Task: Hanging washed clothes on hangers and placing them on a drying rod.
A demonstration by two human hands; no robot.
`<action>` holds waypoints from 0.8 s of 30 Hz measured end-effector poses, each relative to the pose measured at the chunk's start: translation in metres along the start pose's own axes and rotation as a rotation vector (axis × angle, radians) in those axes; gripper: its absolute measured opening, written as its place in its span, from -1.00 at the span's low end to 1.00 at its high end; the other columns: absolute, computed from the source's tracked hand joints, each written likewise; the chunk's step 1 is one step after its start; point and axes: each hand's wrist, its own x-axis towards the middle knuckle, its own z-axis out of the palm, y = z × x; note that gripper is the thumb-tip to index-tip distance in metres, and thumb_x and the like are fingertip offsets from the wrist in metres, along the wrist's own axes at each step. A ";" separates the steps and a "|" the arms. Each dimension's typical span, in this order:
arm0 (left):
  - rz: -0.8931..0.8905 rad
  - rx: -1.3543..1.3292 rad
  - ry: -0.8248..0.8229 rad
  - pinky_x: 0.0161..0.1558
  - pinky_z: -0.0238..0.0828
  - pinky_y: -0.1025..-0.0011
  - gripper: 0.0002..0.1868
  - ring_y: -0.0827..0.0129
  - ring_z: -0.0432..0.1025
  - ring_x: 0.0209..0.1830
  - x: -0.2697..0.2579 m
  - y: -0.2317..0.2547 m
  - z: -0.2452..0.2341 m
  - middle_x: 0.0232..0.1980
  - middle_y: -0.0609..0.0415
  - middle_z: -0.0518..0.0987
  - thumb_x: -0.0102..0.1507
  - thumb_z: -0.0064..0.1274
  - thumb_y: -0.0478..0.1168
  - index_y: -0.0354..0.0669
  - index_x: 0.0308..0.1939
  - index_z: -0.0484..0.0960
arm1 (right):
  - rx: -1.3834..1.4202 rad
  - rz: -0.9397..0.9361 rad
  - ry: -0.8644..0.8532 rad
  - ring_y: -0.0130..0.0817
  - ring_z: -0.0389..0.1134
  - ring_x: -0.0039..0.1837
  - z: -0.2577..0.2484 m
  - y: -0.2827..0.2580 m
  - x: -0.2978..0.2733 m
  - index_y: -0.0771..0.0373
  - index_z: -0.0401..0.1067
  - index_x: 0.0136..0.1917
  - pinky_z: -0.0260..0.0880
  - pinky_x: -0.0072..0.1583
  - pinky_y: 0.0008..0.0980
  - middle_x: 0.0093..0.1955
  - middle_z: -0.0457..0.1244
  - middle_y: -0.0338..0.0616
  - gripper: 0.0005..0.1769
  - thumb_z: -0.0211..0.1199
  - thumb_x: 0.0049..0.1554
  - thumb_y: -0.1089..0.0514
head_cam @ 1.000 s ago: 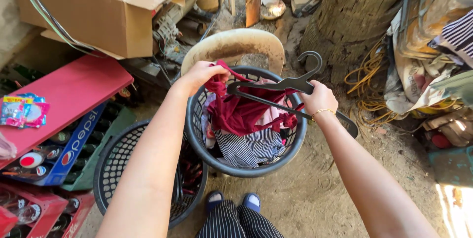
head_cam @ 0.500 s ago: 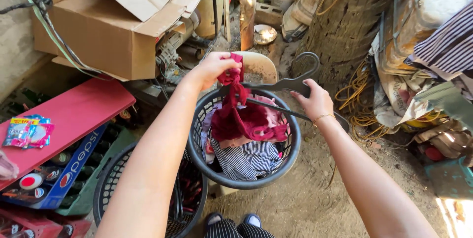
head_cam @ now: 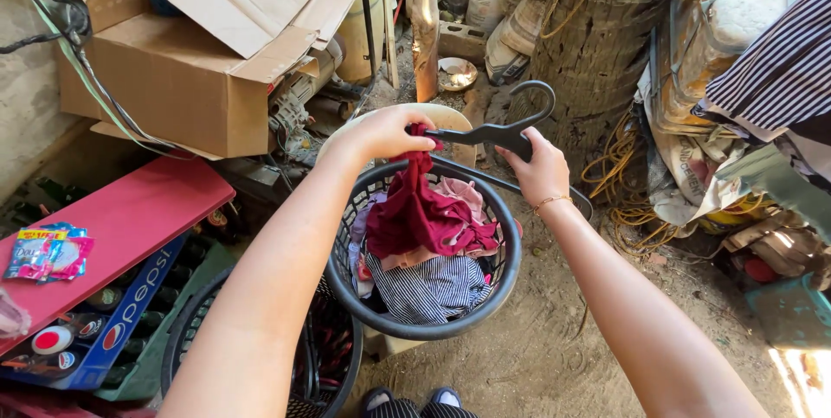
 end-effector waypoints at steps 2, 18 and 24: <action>-0.007 0.031 0.014 0.29 0.35 0.12 -0.58 0.06 0.46 0.28 -0.009 0.013 -0.001 0.17 0.07 0.65 0.23 0.10 0.17 0.25 0.12 0.69 | 0.050 -0.064 0.051 -0.02 0.41 0.14 0.010 0.008 0.005 -0.07 0.43 0.06 0.44 0.15 -0.05 -0.07 0.37 -0.10 -0.62 0.45 0.06 -0.17; -0.129 0.181 0.316 0.16 0.42 0.13 -0.71 0.14 0.53 0.14 -0.016 0.005 -0.026 -0.02 0.19 0.71 0.30 0.00 0.23 0.38 -0.07 0.72 | 0.047 -0.138 -0.278 0.09 0.42 0.08 0.054 0.018 -0.017 -0.12 0.17 0.21 0.38 0.16 0.07 -0.10 0.37 -0.06 -0.66 0.09 0.17 0.06; -0.198 0.095 0.429 0.09 0.45 0.13 -0.74 0.19 0.55 0.09 -0.021 0.005 -0.032 -0.09 0.27 0.70 0.27 0.01 0.29 0.51 -0.10 0.71 | -0.218 -0.129 -0.524 0.04 0.45 0.15 0.108 0.043 -0.017 -0.09 0.33 0.06 0.43 0.18 0.02 0.00 0.41 -0.12 -0.77 0.21 0.12 -0.03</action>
